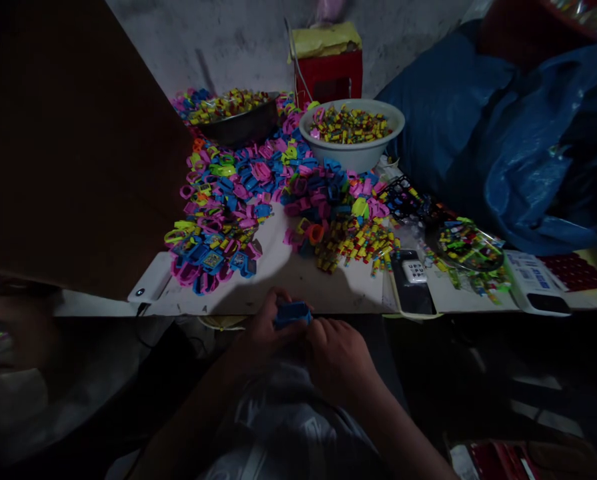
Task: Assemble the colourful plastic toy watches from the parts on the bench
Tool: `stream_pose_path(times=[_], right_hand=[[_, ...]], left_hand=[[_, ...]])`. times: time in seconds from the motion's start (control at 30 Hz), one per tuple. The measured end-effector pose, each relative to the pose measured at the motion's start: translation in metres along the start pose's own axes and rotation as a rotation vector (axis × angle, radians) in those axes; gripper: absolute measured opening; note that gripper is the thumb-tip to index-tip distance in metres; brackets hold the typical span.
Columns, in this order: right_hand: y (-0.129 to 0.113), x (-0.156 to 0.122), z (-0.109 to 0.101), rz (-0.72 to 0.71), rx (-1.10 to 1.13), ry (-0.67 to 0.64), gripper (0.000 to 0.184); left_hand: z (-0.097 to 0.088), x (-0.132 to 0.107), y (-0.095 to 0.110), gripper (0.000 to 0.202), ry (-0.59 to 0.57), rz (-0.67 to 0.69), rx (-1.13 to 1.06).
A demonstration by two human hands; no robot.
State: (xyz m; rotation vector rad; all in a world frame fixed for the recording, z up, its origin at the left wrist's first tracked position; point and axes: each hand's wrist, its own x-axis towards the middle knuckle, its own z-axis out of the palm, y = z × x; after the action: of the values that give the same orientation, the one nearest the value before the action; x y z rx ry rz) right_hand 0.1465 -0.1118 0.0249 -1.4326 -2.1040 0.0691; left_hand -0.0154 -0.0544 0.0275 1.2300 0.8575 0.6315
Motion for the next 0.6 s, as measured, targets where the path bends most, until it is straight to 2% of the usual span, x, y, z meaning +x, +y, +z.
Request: stream_pose_path(times=[0.1,0.2,0.37,0.6], right_hand=[[0.004,0.002,0.007,0.099,0.123,0.021,0.010],[0.008,0.001,0.010,0.145,0.296,0.053,0.004],[0.010,-0.007,0.014,0.331,0.368,0.248,0.009],[0.007,-0.006,0.011,0.316,0.417,0.242,0.005]], left_hand=[[-0.004,0.002,0.000,0.048,0.020,0.014,0.023],[-0.004,0.001,0.007,0.048,0.039,0.118,-0.017],[0.001,-0.001,0.011,0.048,0.073,0.230,-0.017],[0.002,-0.005,0.009,0.052,0.045,0.308,0.084]])
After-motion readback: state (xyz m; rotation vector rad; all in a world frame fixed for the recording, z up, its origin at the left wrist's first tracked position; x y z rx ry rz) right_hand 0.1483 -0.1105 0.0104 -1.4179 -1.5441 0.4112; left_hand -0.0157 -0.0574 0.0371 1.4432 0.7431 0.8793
